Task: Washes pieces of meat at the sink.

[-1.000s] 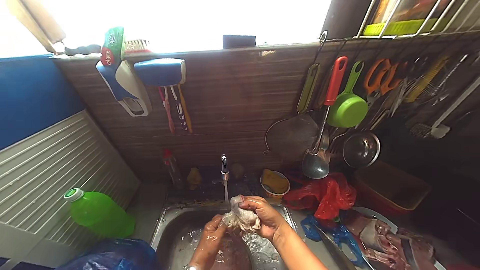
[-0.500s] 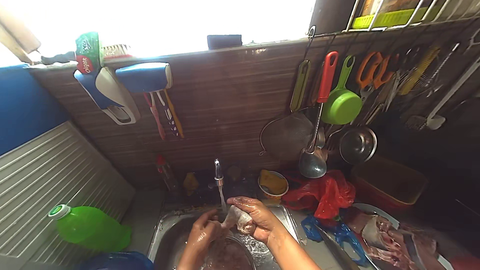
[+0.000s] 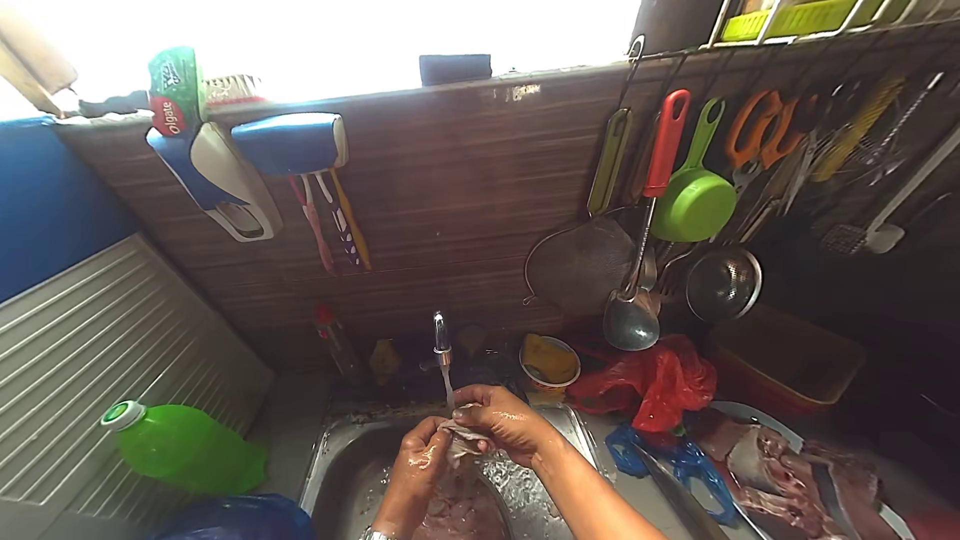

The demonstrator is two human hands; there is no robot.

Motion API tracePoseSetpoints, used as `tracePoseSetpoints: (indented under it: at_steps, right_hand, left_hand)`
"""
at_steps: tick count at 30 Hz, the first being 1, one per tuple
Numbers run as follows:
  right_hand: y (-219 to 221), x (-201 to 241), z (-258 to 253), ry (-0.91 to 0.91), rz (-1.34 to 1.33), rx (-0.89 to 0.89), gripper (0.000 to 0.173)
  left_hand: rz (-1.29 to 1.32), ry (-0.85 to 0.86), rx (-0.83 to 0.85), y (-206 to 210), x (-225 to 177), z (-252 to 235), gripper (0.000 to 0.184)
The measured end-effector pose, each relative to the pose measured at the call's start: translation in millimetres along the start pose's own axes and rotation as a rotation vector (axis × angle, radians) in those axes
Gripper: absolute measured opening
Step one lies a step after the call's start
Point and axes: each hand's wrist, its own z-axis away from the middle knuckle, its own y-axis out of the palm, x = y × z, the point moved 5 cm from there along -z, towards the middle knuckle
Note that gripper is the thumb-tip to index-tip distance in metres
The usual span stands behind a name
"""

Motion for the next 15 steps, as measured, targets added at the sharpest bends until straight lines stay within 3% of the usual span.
tracePoseSetpoints:
  at_steps: [2,5,8,11,13,15]
  right_hand:
    - [-5,-4,-2,0.002,0.000,0.022,0.034]
    - [0,-10,-2,-0.022,0.070,0.069,0.050]
    - [2,-9,-8,-0.058,0.382,-0.115,0.060]
    - [-3,-4,-16,-0.100,0.605,-0.347,0.039]
    - [-2,-3,-19,-0.069,0.706,-0.413,0.027]
    - [-2,-11,-23,-0.016,0.709,-0.411,0.026]
  left_hand:
    - [-0.055,0.020,-0.030,-4,-6,-2,0.019]
    - [-0.220,0.076,-0.081,-8,-14,-6,0.020]
    - [-0.243,0.080,-0.127,-9,-18,-7,0.021]
    - [-0.238,0.037,-0.128,-2,-18,-4,0.018]
    - [-0.167,-0.019,-0.128,2,-16,-2,0.017]
    - [-0.058,-0.050,-0.117,3,-12,0,0.017]
